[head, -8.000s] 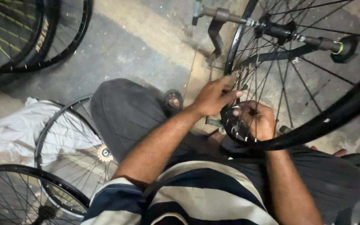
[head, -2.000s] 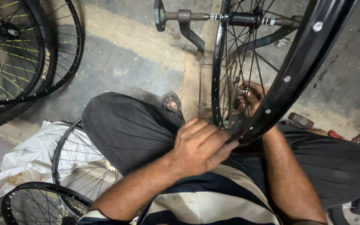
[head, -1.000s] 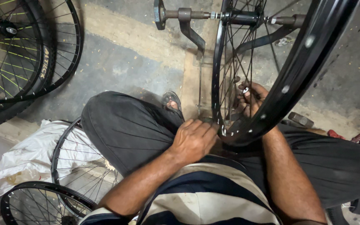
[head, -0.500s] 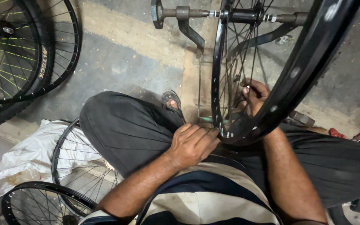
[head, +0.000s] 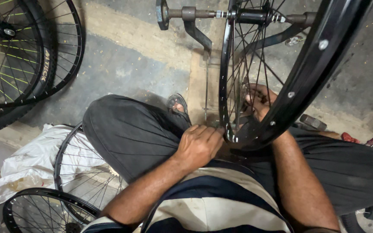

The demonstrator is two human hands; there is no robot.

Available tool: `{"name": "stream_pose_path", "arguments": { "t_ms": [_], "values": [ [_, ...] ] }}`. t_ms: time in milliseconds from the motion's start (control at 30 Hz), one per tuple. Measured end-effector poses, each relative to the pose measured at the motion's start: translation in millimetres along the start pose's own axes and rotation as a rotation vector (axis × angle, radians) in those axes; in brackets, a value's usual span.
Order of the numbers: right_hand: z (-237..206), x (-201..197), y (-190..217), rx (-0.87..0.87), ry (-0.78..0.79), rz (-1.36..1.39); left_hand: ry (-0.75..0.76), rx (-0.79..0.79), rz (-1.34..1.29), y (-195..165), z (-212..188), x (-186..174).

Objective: The person sits on the floor in front of a bicycle wheel held in a truing stand and works around the rim, turning spoke nipples by hand with a small spoke wrench to adjust the wheel. They spin the wheel to check its run, continue adjusting spokes, then lift the wheel off the stand and handle it at the end.

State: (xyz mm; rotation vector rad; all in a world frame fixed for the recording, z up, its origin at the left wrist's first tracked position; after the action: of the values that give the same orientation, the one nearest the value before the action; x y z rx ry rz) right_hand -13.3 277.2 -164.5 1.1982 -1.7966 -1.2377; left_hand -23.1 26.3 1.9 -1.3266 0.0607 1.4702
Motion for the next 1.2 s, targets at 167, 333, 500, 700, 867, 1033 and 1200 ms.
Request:
{"name": "stream_pose_path", "arguments": {
  "t_ms": [167,333,500,700,867,1033,1200],
  "values": [
    [-5.3,7.3,14.2,-0.012,0.054,-0.057,0.020,-0.007,0.013,3.5,-2.1,6.7],
    [-10.8,28.6,30.8,-0.010,0.196,-0.154,0.041,-0.008,0.018,3.8,-2.1,7.7],
    [-11.2,47.7,57.0,-0.055,0.239,-0.287,0.018,-0.005,-0.005,1.0,-0.8,3.7],
    [-10.9,57.5,92.6,-0.017,0.203,-0.798,-0.014,0.004,-0.021,-1.5,0.3,2.1],
    [-9.9,69.6,110.1,-0.095,0.250,-0.903,0.005,-0.009,-0.024,-1.3,-0.5,3.0],
    [-4.4,69.3,98.9,-0.042,0.306,-0.928,-0.034,0.006,-0.041,-1.6,-1.9,2.3],
    [-0.1,61.7,86.2,-0.196,0.402,-0.823,-0.021,0.009,-0.020,-0.4,-3.2,5.7]
  ]
}}
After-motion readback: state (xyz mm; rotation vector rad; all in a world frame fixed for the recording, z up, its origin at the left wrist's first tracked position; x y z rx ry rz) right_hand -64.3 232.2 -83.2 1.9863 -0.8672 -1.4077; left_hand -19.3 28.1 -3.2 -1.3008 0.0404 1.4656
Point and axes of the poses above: each hand's wrist, its own z-axis towards the middle knuckle, its own x-axis out of the palm, y = z × x, the point moved 4 cm from there along z, towards the middle knuckle, and after that the axes turned 6 degrees about -y, right-handed, at the moved point
